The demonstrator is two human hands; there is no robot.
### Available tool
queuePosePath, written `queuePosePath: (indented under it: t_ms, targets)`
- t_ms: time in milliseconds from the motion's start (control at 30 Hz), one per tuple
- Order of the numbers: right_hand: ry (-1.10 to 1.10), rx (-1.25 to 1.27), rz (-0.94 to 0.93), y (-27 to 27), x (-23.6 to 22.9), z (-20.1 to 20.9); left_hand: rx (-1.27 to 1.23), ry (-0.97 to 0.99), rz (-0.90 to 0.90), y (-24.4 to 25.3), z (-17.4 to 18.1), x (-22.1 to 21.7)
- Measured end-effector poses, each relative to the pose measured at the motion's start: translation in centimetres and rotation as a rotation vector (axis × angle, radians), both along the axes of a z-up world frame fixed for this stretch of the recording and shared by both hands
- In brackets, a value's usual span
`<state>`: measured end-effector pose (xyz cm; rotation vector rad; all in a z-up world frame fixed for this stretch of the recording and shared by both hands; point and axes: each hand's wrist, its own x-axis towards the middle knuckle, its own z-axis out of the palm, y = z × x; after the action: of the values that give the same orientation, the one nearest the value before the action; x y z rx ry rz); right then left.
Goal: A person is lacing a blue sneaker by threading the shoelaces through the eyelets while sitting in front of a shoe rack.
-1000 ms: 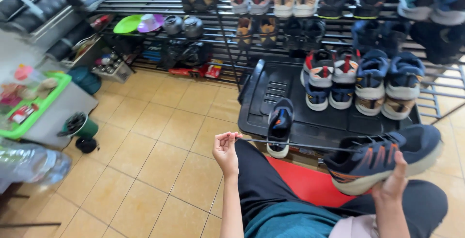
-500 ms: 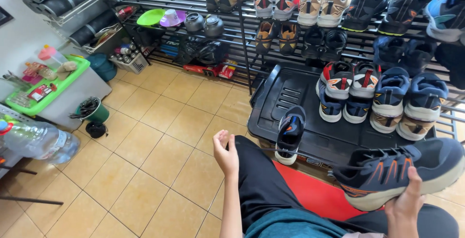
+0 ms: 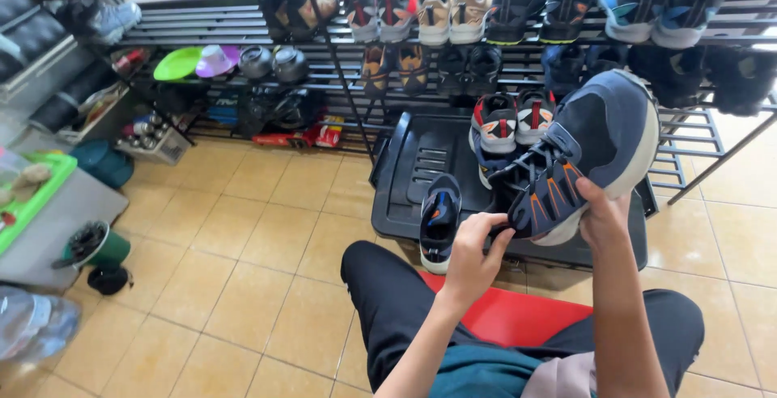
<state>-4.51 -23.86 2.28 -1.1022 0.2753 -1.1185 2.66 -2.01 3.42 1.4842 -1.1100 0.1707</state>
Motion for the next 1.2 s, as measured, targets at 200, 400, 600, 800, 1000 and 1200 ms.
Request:
queuePosePath:
  t_ms: [200,400,600,800,1000,1200]
  targets:
    - [-0.293,0.140,0.120,0.5,1.8,0.7,-0.048,-0.099,0.062,0.0,2.1,0.3]
    - [-0.409,0.344,0.405,0.0,2.6,-4.8,-0.126,-0.276,0.007,-0.2,2.4,-2.8]
    - [-0.378,0.482,0.391,-1.0,2.2,-5.6,-0.124,-0.322,-0.015,0.4,2.7,-3.8]
    - [-0.061,0.591,0.160,4.6,0.9,3.6,0.047,0.007,0.012,0.9,4.6,-0.5]
    - [0.198,0.566,0.123,5.2,1.0,4.1,0.135,0.166,-0.119,0.7,2.2,-0.7]
    - [0.315,0.361,-0.010,0.0,1.9,-4.4,0.154,0.297,-0.021,0.0,-0.8,-0.8]
